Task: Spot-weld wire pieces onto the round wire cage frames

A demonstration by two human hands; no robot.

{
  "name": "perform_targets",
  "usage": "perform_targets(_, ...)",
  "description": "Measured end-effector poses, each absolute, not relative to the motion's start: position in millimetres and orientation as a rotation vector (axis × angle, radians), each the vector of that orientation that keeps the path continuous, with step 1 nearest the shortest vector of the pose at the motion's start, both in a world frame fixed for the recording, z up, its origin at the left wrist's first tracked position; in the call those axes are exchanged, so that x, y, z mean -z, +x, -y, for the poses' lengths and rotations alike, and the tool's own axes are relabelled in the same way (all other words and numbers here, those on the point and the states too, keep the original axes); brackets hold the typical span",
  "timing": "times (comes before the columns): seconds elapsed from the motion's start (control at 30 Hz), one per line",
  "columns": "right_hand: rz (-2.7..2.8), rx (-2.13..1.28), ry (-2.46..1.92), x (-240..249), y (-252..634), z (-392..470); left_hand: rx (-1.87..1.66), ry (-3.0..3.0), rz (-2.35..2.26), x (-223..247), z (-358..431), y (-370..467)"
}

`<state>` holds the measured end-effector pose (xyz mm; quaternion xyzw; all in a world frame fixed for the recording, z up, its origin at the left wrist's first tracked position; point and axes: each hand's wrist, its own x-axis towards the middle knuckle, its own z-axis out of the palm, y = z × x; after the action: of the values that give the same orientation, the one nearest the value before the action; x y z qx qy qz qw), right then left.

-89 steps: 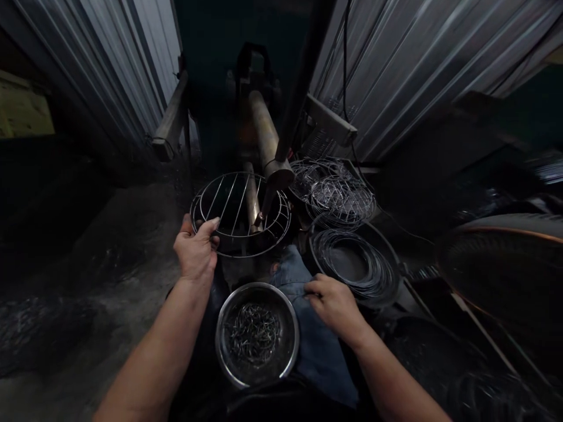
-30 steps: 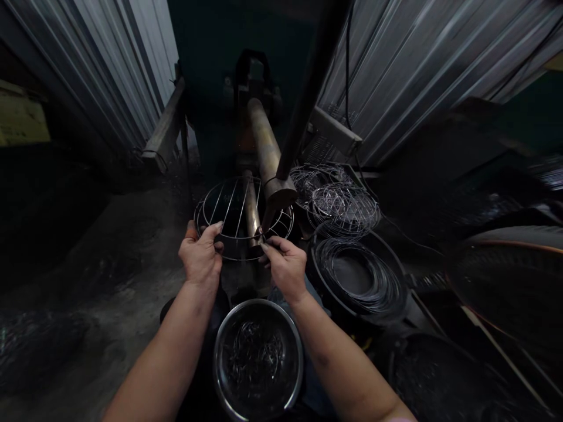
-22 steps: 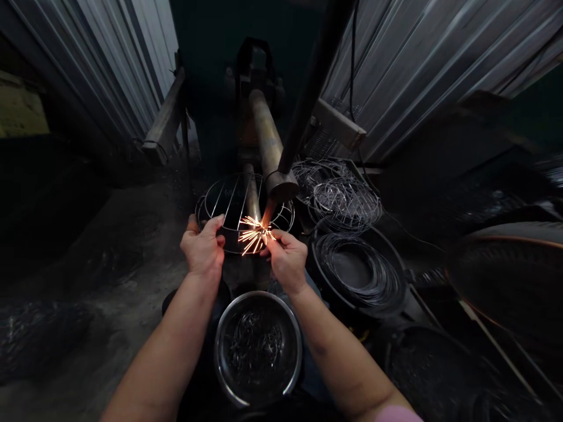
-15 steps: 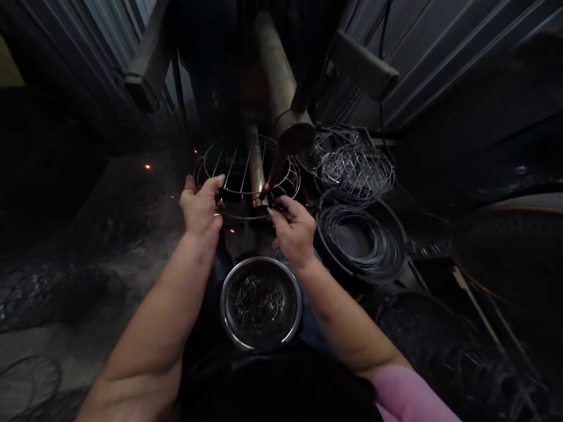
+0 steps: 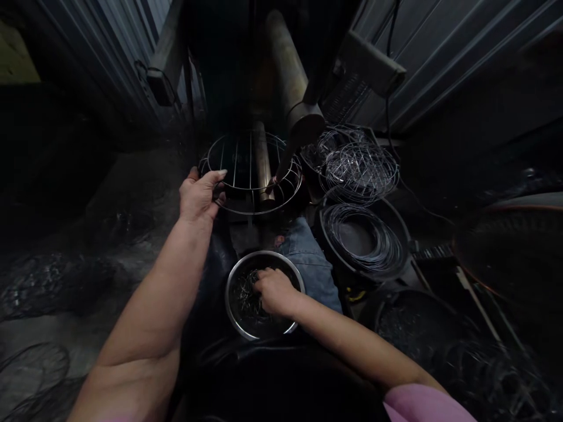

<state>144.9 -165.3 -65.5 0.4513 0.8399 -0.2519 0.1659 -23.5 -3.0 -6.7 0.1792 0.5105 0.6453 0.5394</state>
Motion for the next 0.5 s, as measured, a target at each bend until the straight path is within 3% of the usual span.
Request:
perform_targets(0.2, -2.214, 0.831, 1.695, 71.7, 124.9, 160.2, -1.538, 0.348, -1.227, 0.0, 3.2, -21.8)
perform_targets(0.5, -2.147, 0.882, 1.635, 87.4, 99.9, 170.0, -1.575, 0.360, -1.189, 0.8, 2.5, -21.6)
